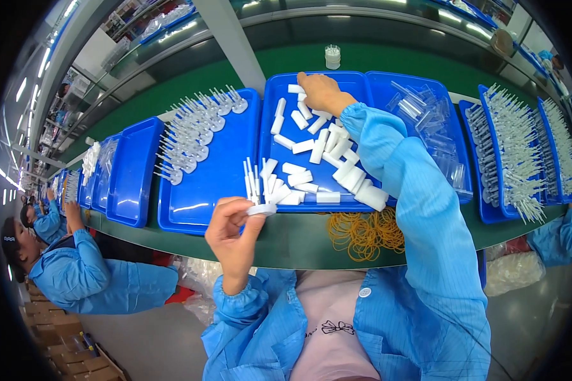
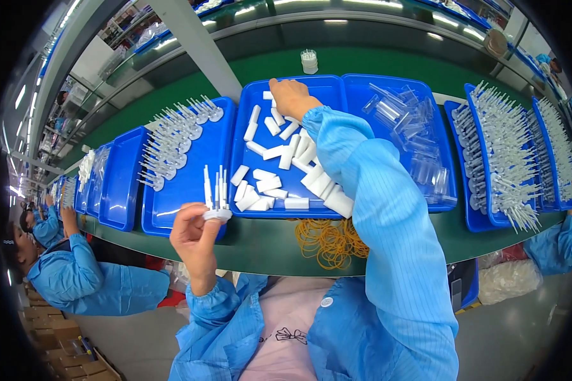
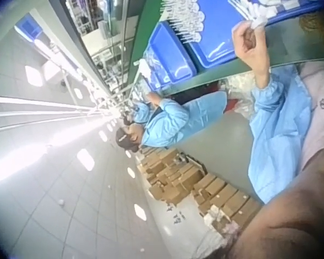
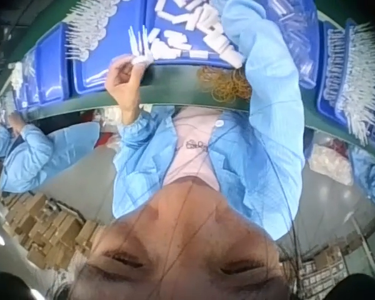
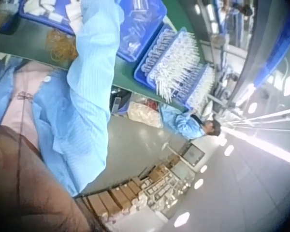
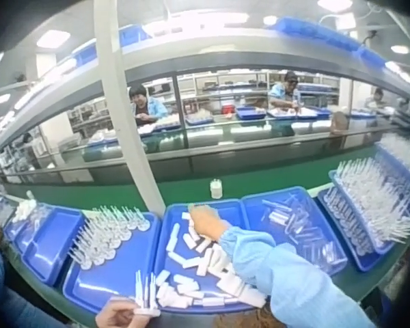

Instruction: The person assembles parts by attaching white components onto the prongs of a base, sliding clear plastic sleeves over them, and securing the completed assemblies with rubber bands.

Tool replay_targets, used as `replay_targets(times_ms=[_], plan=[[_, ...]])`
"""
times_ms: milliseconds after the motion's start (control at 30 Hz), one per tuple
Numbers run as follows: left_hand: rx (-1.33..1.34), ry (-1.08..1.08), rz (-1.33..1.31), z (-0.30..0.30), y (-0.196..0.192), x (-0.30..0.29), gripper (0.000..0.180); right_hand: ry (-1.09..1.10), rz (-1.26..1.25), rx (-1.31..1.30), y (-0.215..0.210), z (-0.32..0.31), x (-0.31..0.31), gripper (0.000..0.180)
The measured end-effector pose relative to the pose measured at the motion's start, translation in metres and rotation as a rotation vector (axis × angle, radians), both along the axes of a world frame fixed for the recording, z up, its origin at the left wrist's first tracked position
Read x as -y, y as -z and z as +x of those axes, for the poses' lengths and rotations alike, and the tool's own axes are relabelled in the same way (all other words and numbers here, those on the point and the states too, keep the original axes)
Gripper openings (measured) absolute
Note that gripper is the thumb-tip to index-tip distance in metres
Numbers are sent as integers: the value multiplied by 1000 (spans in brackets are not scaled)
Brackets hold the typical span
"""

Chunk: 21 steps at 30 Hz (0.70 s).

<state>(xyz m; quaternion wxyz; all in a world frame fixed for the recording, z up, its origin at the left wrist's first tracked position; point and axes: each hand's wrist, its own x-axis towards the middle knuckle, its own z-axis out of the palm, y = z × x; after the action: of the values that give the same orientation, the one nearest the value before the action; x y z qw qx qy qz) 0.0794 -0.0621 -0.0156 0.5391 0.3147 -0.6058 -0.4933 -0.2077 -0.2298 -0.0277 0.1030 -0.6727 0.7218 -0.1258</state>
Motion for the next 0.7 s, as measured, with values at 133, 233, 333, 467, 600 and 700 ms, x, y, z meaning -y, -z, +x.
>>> replay_targets(times_ms=[133,233,333,467,600,700], plan=[[-46,25,138,-7,-3,-7,25,-3,-61,-22,13,-7,-9,26],[-68,80,176,-9,2,-6,24,-115,-125,59,-3,-24,-39,26],[-76,167,152,-12,8,-7,23,-269,-219,494,-28,-30,-90,26],[15,225,176,-28,9,-12,19,-278,42,893,-68,-20,-169,32],[-150,441,271,-38,6,-22,19,-71,-22,1156,-74,-10,-220,26],[-182,527,314,-43,7,-22,17,-66,-9,1262,-60,-20,-227,26]])
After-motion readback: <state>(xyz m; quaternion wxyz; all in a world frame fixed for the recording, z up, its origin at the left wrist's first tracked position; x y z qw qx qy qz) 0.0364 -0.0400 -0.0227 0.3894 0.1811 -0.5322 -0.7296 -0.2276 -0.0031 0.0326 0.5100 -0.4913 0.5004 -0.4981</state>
